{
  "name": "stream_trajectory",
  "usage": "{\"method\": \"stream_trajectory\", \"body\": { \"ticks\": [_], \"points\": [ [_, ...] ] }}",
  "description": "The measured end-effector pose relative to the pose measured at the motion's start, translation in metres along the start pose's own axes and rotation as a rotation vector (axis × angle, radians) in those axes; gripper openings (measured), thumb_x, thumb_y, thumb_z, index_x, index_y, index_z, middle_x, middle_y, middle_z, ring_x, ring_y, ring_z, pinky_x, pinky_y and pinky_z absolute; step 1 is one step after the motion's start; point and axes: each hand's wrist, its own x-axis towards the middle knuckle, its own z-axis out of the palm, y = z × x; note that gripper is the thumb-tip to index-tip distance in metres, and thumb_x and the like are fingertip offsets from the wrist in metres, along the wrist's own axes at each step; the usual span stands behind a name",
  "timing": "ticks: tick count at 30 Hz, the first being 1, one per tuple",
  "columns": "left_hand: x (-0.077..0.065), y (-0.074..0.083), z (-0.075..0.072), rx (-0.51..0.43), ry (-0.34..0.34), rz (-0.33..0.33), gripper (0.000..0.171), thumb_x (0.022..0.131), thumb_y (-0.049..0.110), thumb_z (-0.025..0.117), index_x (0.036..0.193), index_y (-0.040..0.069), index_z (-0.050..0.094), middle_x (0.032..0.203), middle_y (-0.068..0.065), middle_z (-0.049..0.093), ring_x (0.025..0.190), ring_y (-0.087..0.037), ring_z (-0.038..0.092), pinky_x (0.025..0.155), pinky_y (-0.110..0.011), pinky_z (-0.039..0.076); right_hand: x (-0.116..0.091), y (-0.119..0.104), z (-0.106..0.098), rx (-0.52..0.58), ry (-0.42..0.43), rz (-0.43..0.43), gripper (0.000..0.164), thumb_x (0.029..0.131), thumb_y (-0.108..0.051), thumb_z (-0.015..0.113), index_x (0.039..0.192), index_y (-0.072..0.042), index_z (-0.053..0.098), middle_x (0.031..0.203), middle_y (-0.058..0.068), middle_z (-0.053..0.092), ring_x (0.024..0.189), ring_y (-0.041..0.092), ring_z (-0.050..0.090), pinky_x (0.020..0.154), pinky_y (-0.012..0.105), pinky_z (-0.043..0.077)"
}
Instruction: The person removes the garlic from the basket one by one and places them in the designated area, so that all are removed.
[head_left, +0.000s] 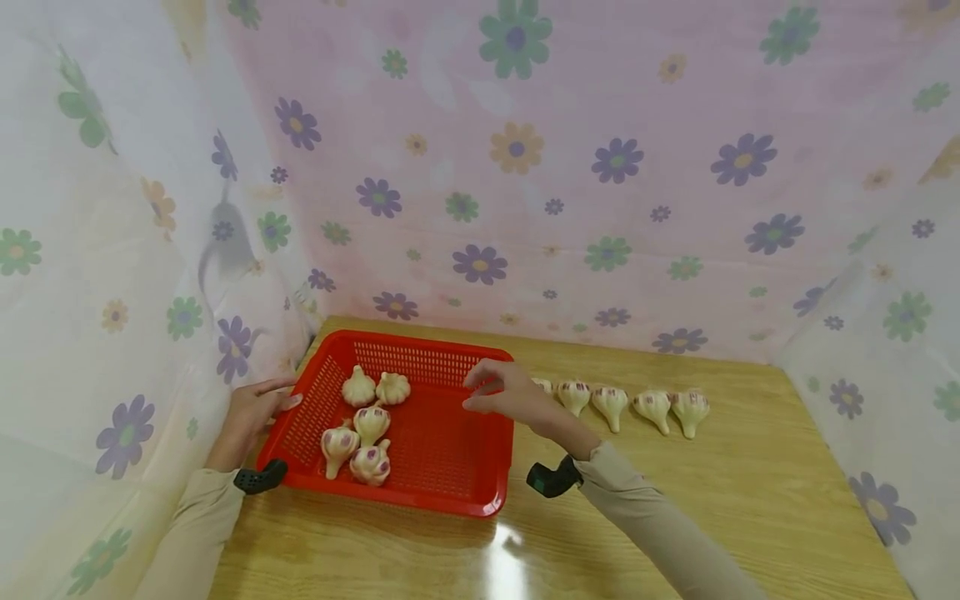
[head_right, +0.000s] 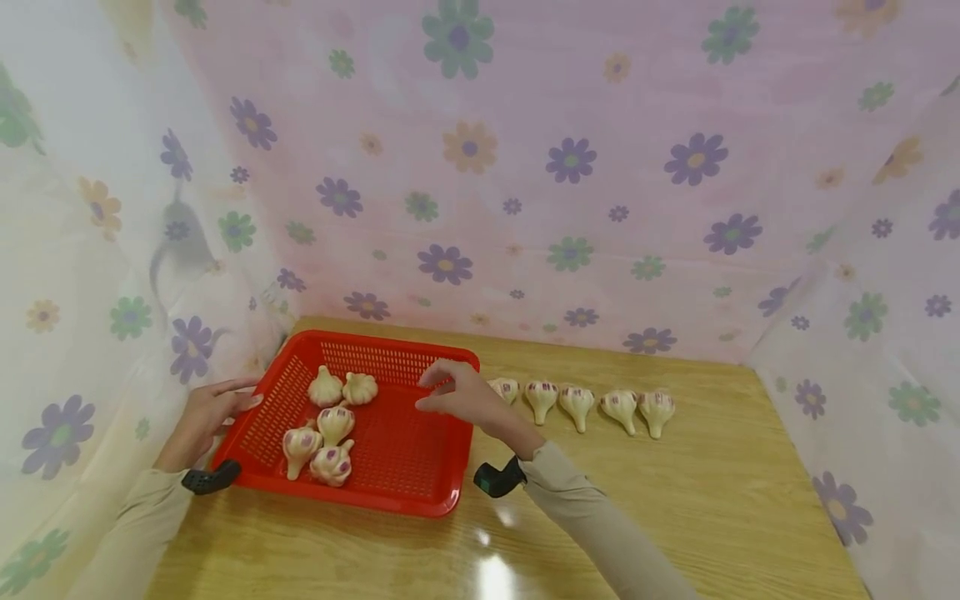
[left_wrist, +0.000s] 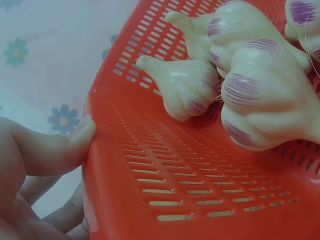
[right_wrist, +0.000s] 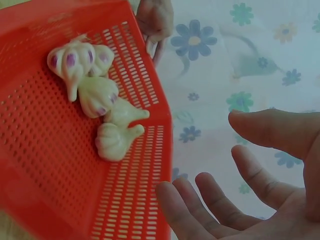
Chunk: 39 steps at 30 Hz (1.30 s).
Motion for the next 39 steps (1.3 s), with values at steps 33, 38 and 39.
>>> {"method": "stream_trajectory", "body": {
  "ticks": [33, 38, 39],
  "points": [
    [-0.003, -0.002, -0.001, -0.010, 0.009, 0.036, 0.054, 0.090, 0.015, 0.061, 0.137, -0.005, 0.044, 0.085, 0.004, 0.064, 0.071, -0.016, 0.066, 0.066, -0.037, 0.056, 0.081, 0.017, 0.089, -0.256, -0.445, -0.117, 0.044, 0.073, 0.001, 0.077, 0.113, -0.003, 0.060, 0.111, 0.005, 0.059, 0.104, 0.031, 0.056, 0.077, 0.022, 0.050],
    [-0.003, -0.001, 0.002, 0.000, 0.016, 0.036, 0.052, 0.090, 0.015, 0.059, 0.136, -0.004, 0.046, 0.086, 0.004, 0.064, 0.073, -0.017, 0.066, 0.067, -0.037, 0.056, 0.094, 0.020, 0.102, -0.309, -0.527, -0.164, 0.040, 0.074, 0.005, 0.073, 0.112, -0.003, 0.062, 0.117, 0.008, 0.058, 0.111, 0.026, 0.053, 0.084, 0.023, 0.048],
    [-0.003, 0.000, 0.003, 0.003, 0.017, 0.036, 0.052, 0.090, 0.015, 0.059, 0.136, -0.004, 0.046, 0.086, 0.003, 0.065, 0.073, -0.017, 0.066, 0.067, -0.037, 0.056, 0.096, 0.021, 0.105, -0.318, -0.544, -0.172, 0.039, 0.075, 0.006, 0.071, 0.113, -0.003, 0.062, 0.118, 0.008, 0.058, 0.111, 0.025, 0.053, 0.084, 0.022, 0.048]
  ]
}}
